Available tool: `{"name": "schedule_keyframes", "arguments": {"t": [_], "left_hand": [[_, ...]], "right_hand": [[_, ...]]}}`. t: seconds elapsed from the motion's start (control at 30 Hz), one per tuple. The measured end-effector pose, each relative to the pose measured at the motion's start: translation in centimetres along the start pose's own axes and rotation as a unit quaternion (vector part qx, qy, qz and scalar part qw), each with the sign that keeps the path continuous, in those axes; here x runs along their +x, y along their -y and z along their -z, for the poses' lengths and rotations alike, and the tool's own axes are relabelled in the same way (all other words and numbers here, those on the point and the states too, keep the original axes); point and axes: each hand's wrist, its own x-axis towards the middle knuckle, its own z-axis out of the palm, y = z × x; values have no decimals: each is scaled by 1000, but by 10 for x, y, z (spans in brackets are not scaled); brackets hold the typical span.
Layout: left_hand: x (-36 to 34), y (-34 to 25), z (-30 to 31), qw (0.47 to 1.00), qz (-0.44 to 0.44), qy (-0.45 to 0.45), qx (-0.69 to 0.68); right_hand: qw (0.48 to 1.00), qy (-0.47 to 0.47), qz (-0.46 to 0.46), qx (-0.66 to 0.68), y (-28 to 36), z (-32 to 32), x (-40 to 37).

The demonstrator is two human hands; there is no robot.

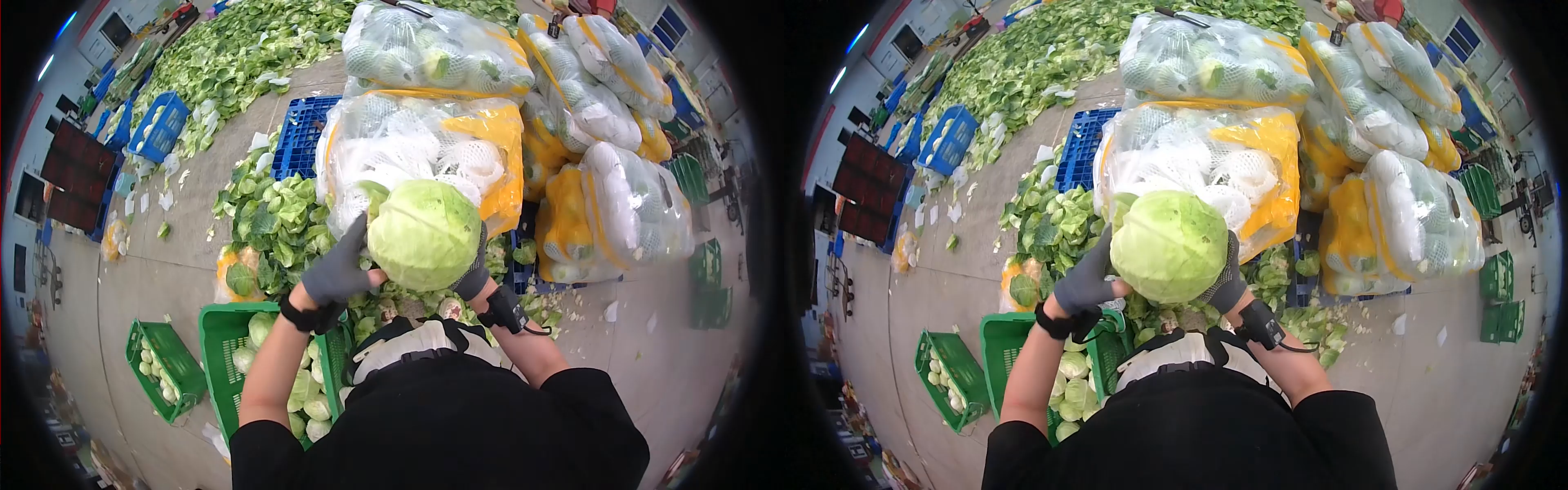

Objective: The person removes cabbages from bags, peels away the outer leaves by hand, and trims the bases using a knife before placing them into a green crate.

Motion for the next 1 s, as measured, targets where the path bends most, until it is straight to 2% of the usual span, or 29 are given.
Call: {"name": "schedule_keyframes", "arguments": {"t": [0.03, 0.07, 0.1, 0.13, 0.17, 0.2, 0.23, 0.27, 0.3, 0.37, 0.4, 0.43, 0.47, 0.5, 0.53, 0.57, 0.63, 0.67, 0.7, 0.73, 0.77, 0.8, 0.83, 0.87, 0.9, 0.93, 0.97, 1.0], "left_hand": [[0, 0, 2, 954, 62, 127, -265], [0, 2, 2, 948, 59, 130, -284], [-1, 9, 1, 949, 56, 128, -283], [-6, 20, -2, 957, 42, 102, -267], [-10, 22, -5, 964, 30, 78, -251], [-13, 24, -10, 964, 33, 83, -252], [-13, 19, -18, 958, 51, 41, -281], [-12, 14, -25, 949, 67, 0, -308], [-8, 8, -30, 949, 63, 3, -309], [-6, -4, -40, 984, -13, -124, -131], [-5, 5, -40, 989, -47, -118, -75], [-7, 6, -42, 989, -48, -117, -76], [-10, 7, -46, 984, -71, -146, 68], [-11, 6, -49, 958, -93, -173, 210], [-7, -8, -47, 961, -86, -146, 217], [-5, -13, -45, 961, -88, -146, 217], [-6, -20, -40, 977, -135, -92, 139], [-10, -29, -29, 991, -121, -27, 52], [-11, -40, -29, 991, -122, -25, 52], [-13, -50, -32, 991, -110, -33, 73], [-13, -55, -37, 990, -98, -41, 94], [-10, -56, -43, 973, -132, -84, 169], [-9, -50, -43, 973, -130, -85, 169], [-8, -41, -43, 973, -119, -79, 183], [-7, -34, -42, 972, -109, -71, 197], [-8, -31, -43, 949, -158, -98, 253], [-13, -22, -47, 950, -158, -96, 253], [-17, -11, -52, 921, -179, -138, 316]], "right_hand": [[997, 46, -37, 50, 0, 1, -2], [988, 92, -72, 101, 1, 0, -3], [988, 95, -74, 98, 7, -3, -1], [995, -10, -101, -8, 14, -23, -3], [979, -118, -124, -111, 17, -32, -5], [990, -50, -128, -45, 20, -26, -14], [990, -54, -125, -42, 15, -22, -14], [994, -55, -73, -56, 7, -16, -9], [996, -53, -21, -74, 3, -9, -1], [998, -45, 5, -50, -3, 16, 5], [1000, -26, 4, -11, -5, 27, 7], [1000, -4, 4, 29, -7, 27, 7], [1000, -3, 7, 27, -6, 28, 6], [996, 75, 1, 49, -5, 28, 3], [986, 150, -7, 73, -4, 22, -2], [986, 151, -6, 71, -1, 16, -5], [978, 122, -60, 160, 6, -1, -18], [981, 111, -67, 146, 8, -9, -22], [981, 112, -65, 146, 8, -17, -26], [997, 44, -8, -67, 6, -25, -29], [960, -26, 49, -276, 3, -31, -31], [964, -16, 65, -258, 2, -35, -32], [964, -16, 63, -257, 3, -24, -31], [992, 19, 36, -118, 4, -6, -27], [998, 56, 10, 25, 5, 10, -24], [999, -26, 18, -12, 5, 2, -25], [999, -28, 19, -10, 5, 10, -24], [996, -34, 35, -78, 6, 23, -20]]}}
